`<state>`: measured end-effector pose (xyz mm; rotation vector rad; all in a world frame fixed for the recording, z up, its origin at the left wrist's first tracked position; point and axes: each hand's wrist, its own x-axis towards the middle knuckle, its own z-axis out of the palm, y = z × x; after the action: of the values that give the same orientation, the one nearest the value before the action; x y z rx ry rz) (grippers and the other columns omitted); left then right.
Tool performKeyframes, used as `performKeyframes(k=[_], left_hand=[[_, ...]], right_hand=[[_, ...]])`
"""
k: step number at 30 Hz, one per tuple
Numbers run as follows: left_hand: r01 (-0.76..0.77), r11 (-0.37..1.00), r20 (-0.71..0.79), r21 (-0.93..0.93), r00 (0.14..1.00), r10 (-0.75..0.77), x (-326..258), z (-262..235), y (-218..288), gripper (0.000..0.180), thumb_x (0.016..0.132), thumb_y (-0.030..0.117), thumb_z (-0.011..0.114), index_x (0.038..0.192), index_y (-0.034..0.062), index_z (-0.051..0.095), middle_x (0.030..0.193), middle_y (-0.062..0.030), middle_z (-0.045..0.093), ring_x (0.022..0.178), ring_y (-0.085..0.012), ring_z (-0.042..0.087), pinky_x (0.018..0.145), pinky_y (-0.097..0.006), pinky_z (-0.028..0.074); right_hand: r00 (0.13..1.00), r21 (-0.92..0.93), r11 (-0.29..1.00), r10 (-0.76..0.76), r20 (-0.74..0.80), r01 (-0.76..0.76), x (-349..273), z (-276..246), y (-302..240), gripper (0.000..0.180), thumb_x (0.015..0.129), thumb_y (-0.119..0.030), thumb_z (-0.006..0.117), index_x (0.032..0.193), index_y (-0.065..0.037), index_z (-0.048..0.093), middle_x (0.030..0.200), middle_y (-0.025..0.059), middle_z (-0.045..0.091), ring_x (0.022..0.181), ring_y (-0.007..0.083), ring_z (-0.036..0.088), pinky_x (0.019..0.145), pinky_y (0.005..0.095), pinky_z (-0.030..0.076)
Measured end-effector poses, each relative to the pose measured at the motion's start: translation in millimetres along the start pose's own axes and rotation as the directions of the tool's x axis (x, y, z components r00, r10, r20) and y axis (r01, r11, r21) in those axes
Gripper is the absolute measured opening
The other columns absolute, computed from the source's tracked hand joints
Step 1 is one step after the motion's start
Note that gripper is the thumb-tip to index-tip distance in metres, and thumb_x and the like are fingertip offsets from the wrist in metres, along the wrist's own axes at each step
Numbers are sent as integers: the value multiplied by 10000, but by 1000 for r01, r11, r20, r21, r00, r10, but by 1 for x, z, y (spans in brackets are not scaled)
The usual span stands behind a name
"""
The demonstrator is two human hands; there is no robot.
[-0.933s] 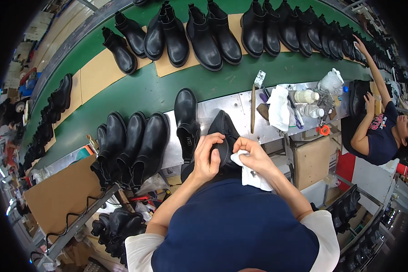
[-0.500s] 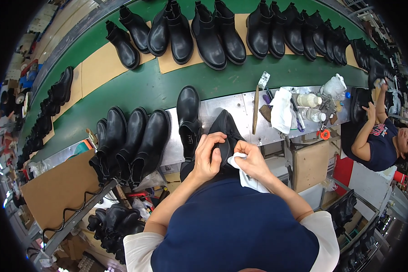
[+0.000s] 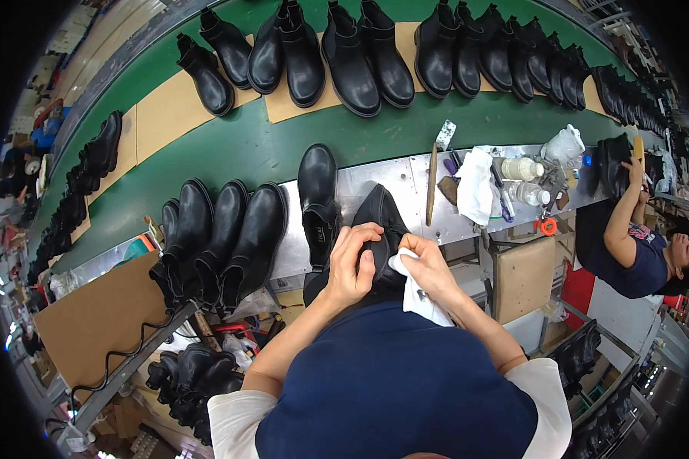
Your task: Inspecting and cleaning black boots on a conveyor belt in a shoe factory.
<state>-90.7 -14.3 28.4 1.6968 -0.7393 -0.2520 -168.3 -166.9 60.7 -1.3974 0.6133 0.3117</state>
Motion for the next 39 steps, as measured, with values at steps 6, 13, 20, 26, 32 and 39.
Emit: performKeyframes(k=[6, 13, 20, 26, 32, 39], left_hand=[[3, 1000, 2, 4, 1000, -3, 0, 0, 0, 236, 855, 151, 402, 940, -38, 515, 995, -197, 598, 806, -275, 529, 765, -348, 422], [-16, 1000, -31, -27, 999, 15, 0, 0, -2, 203, 815, 132, 458, 925, -23, 530, 991, -178, 600, 777, -293, 513, 723, -343, 421], [-18, 1000, -34, -19, 999, 18, 0, 0, -1, 202, 812, 131, 462, 921, -23, 532, 986, -180, 603, 773, -295, 514, 723, -341, 420], [-12, 1000, -27, -29, 1000, 11, 0, -1, -2, 204, 815, 135, 461, 924, -22, 532, 985, -179, 603, 778, -296, 518, 723, -341, 421], [-12, 999, -27, -33, 1000, 11, 1, -1, 1, 208, 819, 145, 465, 924, -20, 533, 984, -178, 602, 783, -300, 522, 727, -343, 421], [-19, 1000, -16, -18, 1000, 18, 0, -1, -2, 207, 811, 137, 462, 923, -22, 533, 986, -179, 601, 773, -299, 521, 721, -340, 419]], right_hand=[[999, 69, 998, 10, 34, -12, -4, -1, 0, 114, 799, -83, 535, 715, -33, 477, 647, -47, 461, 615, 15, 397, 529, 203, 327], [999, 180, 983, 34, -15, -31, -2, 5, 1, 99, 803, -57, 522, 717, -37, 475, 662, -51, 466, 620, 11, 389, 534, 198, 320], [1000, 101, 995, 6, 23, -8, -6, 5, -2, 115, 819, -58, 525, 718, -35, 474, 655, -45, 468, 619, 17, 398, 539, 197, 326], [999, 140, 990, -2, -39, 7, -4, 6, 0, 119, 817, -61, 531, 719, -30, 473, 654, -38, 475, 624, 18, 405, 543, 199, 333], [999, 111, 994, 19, -48, -13, -6, 8, 0, 125, 827, -67, 529, 721, -28, 476, 652, -38, 473, 620, 16, 403, 544, 203, 339], [1000, 84, 996, 7, -16, -5, -6, 6, 0, 114, 821, -66, 527, 723, -24, 487, 654, -34, 488, 617, 22, 411, 542, 206, 347]])
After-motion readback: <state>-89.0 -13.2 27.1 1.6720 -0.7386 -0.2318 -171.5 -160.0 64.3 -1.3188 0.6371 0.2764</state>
